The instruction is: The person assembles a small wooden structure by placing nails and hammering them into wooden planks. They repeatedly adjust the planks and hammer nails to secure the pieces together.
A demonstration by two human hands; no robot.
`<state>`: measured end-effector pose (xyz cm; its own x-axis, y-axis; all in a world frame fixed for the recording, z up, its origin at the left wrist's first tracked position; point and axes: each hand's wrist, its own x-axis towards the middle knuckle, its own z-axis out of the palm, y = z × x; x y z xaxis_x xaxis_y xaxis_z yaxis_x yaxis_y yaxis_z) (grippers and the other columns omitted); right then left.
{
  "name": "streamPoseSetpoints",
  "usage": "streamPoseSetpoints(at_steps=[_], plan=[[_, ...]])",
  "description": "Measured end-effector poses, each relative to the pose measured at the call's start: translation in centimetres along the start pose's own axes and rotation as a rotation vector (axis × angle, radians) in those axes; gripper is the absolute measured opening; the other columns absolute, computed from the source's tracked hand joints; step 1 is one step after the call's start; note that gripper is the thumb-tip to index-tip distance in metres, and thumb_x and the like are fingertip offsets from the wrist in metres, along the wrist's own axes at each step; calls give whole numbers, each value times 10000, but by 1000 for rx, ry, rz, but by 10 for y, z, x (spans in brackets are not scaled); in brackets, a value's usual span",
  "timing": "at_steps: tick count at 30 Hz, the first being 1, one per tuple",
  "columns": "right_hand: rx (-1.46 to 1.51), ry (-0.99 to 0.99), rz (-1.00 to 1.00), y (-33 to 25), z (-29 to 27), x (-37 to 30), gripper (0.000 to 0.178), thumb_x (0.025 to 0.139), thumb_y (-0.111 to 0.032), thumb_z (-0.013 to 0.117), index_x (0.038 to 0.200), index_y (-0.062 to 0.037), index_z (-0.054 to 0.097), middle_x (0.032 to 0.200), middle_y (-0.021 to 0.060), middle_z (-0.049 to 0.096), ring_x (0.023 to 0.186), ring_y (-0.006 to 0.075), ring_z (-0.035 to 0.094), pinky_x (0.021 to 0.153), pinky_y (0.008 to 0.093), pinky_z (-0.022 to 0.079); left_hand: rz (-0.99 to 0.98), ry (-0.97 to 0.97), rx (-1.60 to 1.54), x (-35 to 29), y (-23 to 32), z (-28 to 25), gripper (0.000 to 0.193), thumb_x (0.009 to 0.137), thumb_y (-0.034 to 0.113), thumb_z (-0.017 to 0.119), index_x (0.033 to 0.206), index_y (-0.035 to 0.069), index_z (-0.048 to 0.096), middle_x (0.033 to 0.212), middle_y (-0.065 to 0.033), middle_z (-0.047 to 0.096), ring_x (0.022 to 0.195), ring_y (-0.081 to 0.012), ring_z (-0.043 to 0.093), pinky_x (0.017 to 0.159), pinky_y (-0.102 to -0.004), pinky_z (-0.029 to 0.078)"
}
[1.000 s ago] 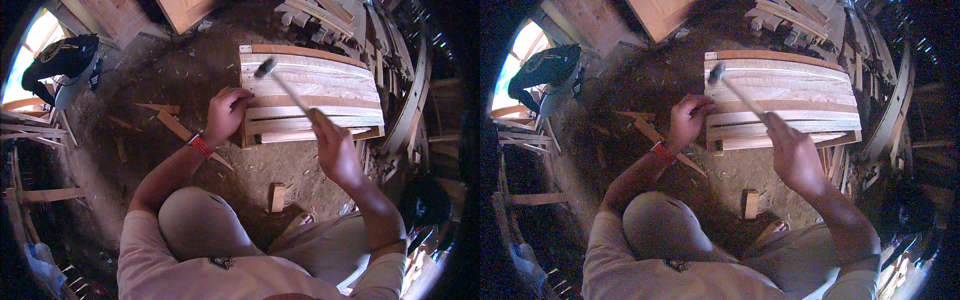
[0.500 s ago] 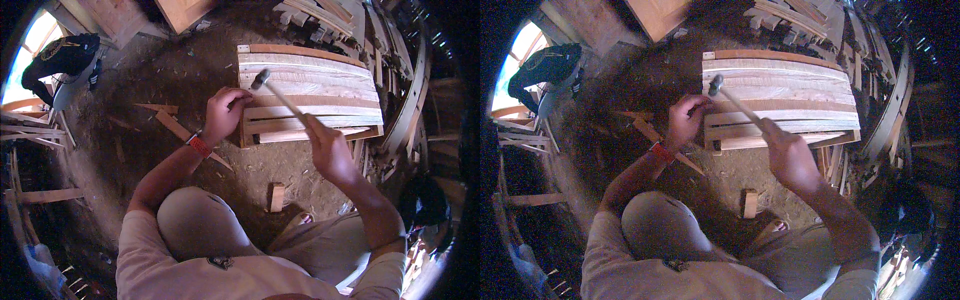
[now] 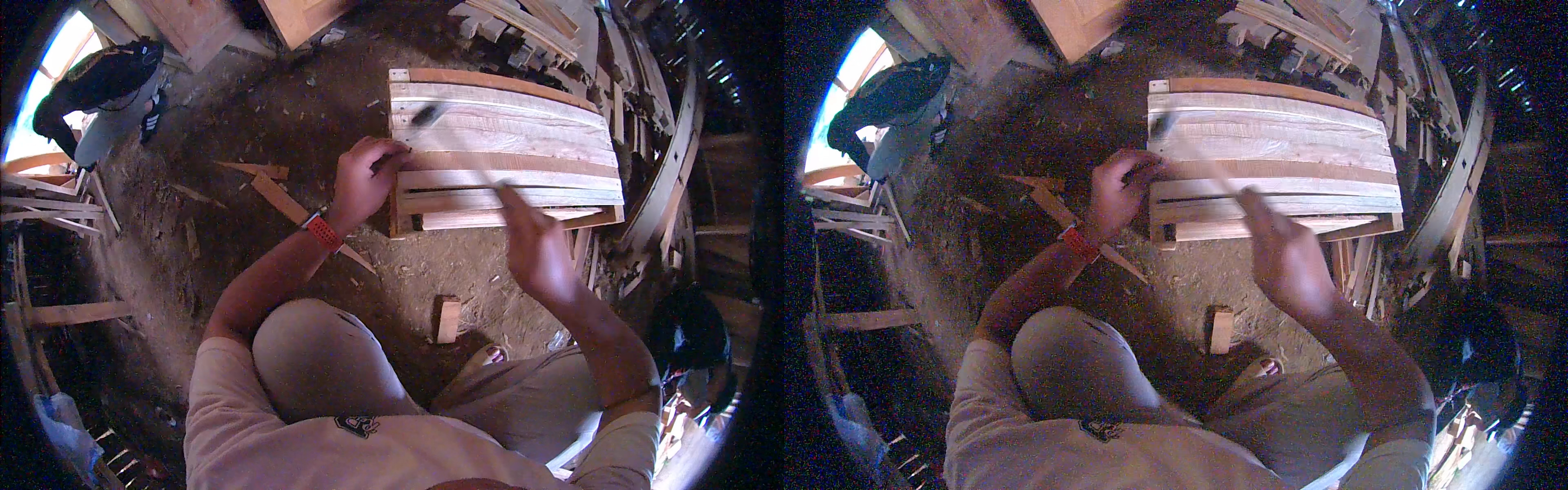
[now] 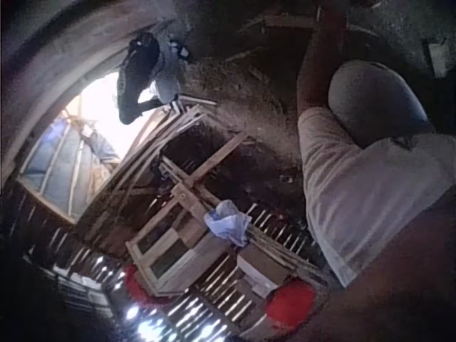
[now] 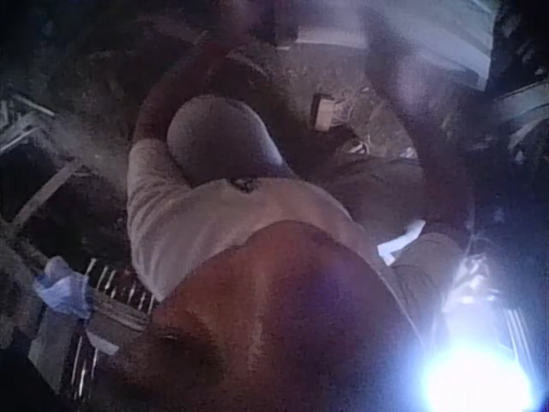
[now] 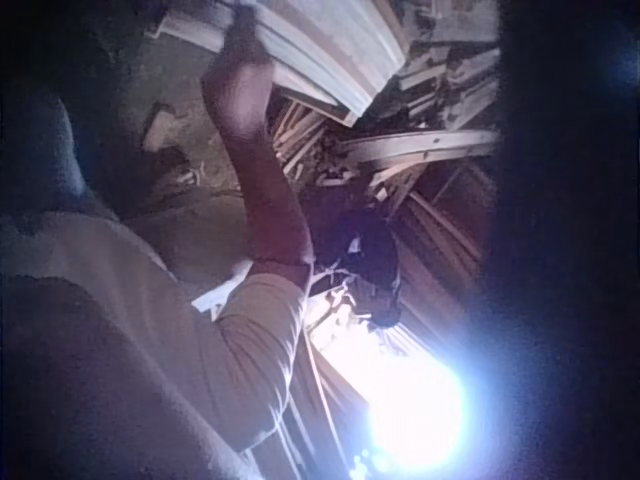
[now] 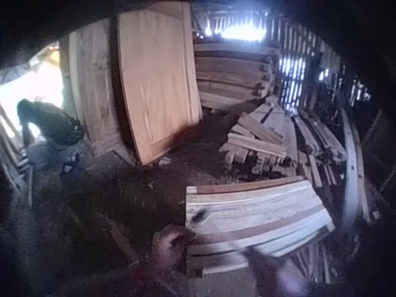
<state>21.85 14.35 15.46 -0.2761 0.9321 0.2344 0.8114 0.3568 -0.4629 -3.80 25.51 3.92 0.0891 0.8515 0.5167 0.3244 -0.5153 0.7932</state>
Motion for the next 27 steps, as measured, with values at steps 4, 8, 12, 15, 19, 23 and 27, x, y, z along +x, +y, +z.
streamPoseSetpoints(at_steps=[4, 8, 12, 15, 19, 23, 27], plan=[[73, 17, 50, -7, -3, 10, 339, 991, -39, 555, 1315, 62, 554, 1093, 322, 671, 907, 448, 709, 724, 461, 585, 52, 2, 31, 0, -7, -10, 146, 845, -11, 736, 981, 39, 744, 934, -125, 731, 838, -257, 715, 750, -346, 563], [117, 94, 32, -6, -10, 6, 335, 984, -31, 568, 1303, 70, 556, 1110, 317, 670, 943, 454, 701, 747, 470, 587, -220, -112, -108, -7, 8, -16, 349, 901, 161, 740, 1222, 49, 664, 1213, -143, 690, 1115, -242, 658, 943, -372, 518], [5, -108, -16, 12, 3, 2, 365, 962, -8, 568, 1320, 55, 533, 1050, 295, 688, 867, 474, 687, 730, 503, 573, -252, -336, -144, -32, -24, -32, 729, 910, 293, 757, 1481, 34, 386, 1500, -151, 454, 1377, -240, 431, 1098, -399, 399], [47, 138, 16, 0, -11, 12, 340, 974, -18, 566, 1306, 55, 551, 1077, 295, 686, 896, 441, 713, 735, 477, 580, -534, -753, -519, -51, -23, -36, 892, 928, 349, 748, 1554, -4, 220, 1586, -164, 325, 1464, -247, 314, 1194, -407, 291], [20, 136, -86, 3, -6, 3, 340, 971, -6, 577, 1307, 42, 554, 1099, 284, 689, 936, 433, 714, 779, 454, 589, -501, -774, -603, -44, 19, -24, 796, 996, 383, 645, 1565, 15, 226, 1571, -133, 370, 1448, -239, 356, 1188, -402, 310], [2, 8, -75, -7, 0, 7, 367, 961, -15, 590, 1316, 47, 524, 1056, 283, 688, 852, 449, 698, 708, 501, 582, -892, -629, -1040, -33, 1, -28, 563, 1067, 434, 462, 1491, 65, 433, 1438, -90, 553, 1297, -232, 550, 1067, -391, 456], [-58, -68, -26, -10, -6, 10, 345, 974, -33, 576, 1307, 50, 536, 1020, 286, 692, 856, 446, 699, 705, 497, 572, -856, -485, -1025, -21, 13, -21, 558, 1081, 485, 359, 1418, 70, 520, 1332, -85, 635, 1177, -238, 634, 998, -384, 506]])
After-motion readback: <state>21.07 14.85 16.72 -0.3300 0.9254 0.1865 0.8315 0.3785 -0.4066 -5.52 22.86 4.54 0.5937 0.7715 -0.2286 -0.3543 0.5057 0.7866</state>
